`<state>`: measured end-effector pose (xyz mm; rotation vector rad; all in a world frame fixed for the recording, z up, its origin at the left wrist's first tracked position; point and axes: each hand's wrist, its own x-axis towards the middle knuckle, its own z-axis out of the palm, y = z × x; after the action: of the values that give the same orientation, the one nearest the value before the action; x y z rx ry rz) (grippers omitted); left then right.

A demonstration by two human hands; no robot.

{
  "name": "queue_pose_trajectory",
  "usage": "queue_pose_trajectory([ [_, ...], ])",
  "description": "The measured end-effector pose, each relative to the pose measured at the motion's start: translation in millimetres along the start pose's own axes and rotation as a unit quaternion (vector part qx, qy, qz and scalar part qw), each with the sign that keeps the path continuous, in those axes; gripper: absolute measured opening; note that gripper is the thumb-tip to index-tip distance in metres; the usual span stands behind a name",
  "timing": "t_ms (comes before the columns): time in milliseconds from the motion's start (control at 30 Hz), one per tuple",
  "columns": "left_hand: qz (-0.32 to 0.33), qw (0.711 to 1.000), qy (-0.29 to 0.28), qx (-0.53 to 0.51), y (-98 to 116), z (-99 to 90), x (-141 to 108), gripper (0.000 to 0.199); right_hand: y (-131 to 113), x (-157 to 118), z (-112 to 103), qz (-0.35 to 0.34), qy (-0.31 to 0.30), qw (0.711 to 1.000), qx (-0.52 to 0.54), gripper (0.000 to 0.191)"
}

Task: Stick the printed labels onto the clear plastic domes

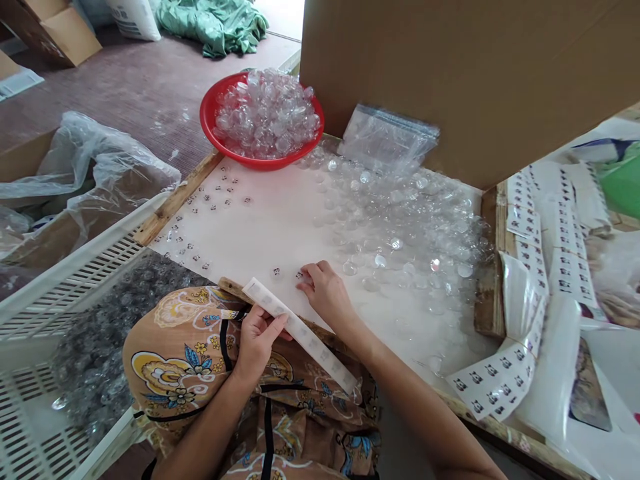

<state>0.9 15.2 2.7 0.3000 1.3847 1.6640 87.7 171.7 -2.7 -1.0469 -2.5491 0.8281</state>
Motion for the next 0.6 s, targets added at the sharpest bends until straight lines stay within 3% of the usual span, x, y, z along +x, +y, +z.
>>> queue_pose_trajectory([
  [133,0.001,1.000,0.006,0.005,1,0.5,0,0.029,-17,27,13,0.005,0.001,1.000,0.028,0.022],
  [200,0.004,1.000,0.012,0.006,3,0.5,-1,0.029,-33,46,25,-0.023,-0.032,0.995,0.087,0.026],
  [300,0.008,1.000,0.029,0.004,4,0.0,-2,0.030,-56,69,41,-0.072,-0.135,0.959,0.238,0.029],
  [367,0.011,0.999,0.038,0.000,4,-0.5,-2,0.031,-63,78,45,-0.069,-0.149,0.936,0.310,0.029],
  [467,0.013,0.999,0.032,-0.013,4,-0.7,-2,0.033,-64,80,29,-0.037,-0.083,0.932,0.351,0.024],
  [600,0.010,0.999,0.022,-0.021,3,-0.8,-1,0.037,-81,52,-26,-0.049,-0.055,0.892,0.446,0.022],
])
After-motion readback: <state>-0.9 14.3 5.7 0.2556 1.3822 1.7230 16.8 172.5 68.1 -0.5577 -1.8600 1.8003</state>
